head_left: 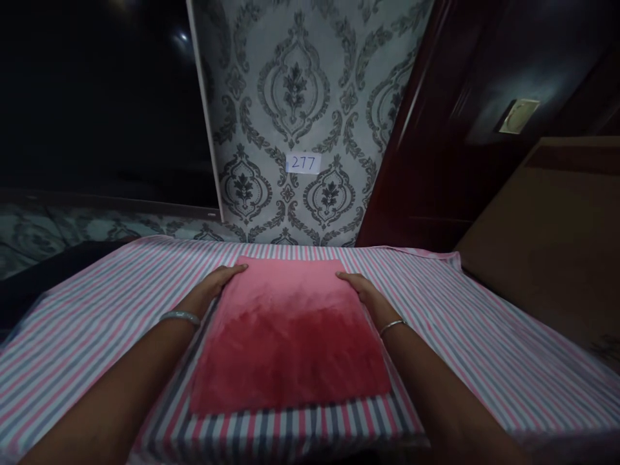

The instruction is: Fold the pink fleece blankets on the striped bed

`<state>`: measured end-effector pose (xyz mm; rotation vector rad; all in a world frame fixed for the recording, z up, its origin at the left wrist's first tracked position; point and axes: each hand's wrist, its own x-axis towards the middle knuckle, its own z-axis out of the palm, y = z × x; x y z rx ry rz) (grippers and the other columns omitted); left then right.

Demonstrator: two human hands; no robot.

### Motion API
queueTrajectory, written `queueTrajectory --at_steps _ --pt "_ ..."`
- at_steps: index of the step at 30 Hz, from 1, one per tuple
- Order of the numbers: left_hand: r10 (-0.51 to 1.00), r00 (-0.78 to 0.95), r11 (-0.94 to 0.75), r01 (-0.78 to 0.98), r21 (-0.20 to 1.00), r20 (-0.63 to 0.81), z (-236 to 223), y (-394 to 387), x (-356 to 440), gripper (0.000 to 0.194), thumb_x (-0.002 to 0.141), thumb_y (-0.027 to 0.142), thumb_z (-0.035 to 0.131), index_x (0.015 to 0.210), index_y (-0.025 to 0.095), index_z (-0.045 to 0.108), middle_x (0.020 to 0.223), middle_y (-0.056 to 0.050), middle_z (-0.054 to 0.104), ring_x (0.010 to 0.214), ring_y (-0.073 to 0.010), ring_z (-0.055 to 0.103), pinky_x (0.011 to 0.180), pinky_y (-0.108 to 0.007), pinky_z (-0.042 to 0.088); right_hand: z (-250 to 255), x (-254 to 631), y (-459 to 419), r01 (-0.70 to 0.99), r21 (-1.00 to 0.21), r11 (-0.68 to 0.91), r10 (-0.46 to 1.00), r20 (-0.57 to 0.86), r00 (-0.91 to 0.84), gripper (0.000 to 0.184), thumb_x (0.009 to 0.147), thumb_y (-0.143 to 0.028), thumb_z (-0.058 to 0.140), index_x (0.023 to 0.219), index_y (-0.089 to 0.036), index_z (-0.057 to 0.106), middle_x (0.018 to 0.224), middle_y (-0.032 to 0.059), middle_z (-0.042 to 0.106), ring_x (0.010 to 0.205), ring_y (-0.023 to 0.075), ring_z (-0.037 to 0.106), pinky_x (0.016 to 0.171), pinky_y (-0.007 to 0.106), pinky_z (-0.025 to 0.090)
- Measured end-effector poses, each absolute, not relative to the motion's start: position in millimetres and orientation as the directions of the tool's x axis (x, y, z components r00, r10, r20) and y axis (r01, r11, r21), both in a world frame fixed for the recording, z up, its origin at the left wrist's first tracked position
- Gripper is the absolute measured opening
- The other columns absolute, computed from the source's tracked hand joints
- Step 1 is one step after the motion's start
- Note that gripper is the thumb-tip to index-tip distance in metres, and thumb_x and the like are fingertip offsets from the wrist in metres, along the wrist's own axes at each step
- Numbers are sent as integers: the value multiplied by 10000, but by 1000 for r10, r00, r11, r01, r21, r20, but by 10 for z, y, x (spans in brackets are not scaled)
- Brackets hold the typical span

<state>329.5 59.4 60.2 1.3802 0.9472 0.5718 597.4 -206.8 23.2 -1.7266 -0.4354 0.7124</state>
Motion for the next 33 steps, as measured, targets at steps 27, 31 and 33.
queueTrajectory --at_steps 27,31,33 --pt "517 492 -833 101 543 701 1861 446 2865 597 584 149 592 1173 213 670 1238 -59 666 1160 -281 610 1097 -422 451 1325 5829 -2223 592 -757 279 380 653 656 485 560 -238 628 1038 -159 650 971 40 688 930 228 615 877 376 508" --pt "531 469 -815 53 578 706 2013 393 2798 494 583 163 589 1063 198 703 1096 -46 707 1056 -270 641 1008 -403 506 1493 5792 -2298 567 -772 286 410 633 656 447 555 -263 645 993 -170 656 872 20 661 832 209 588 780 362 504" --pt "552 448 -788 4 616 703 2161 365 2772 445 594 160 592 1022 188 710 1008 -35 714 988 -258 651 928 -384 538 1618 5799 -2337 564 -764 312 400 645 651 397 550 -260 652 937 -174 656 839 16 644 789 192 570 743 344 491"
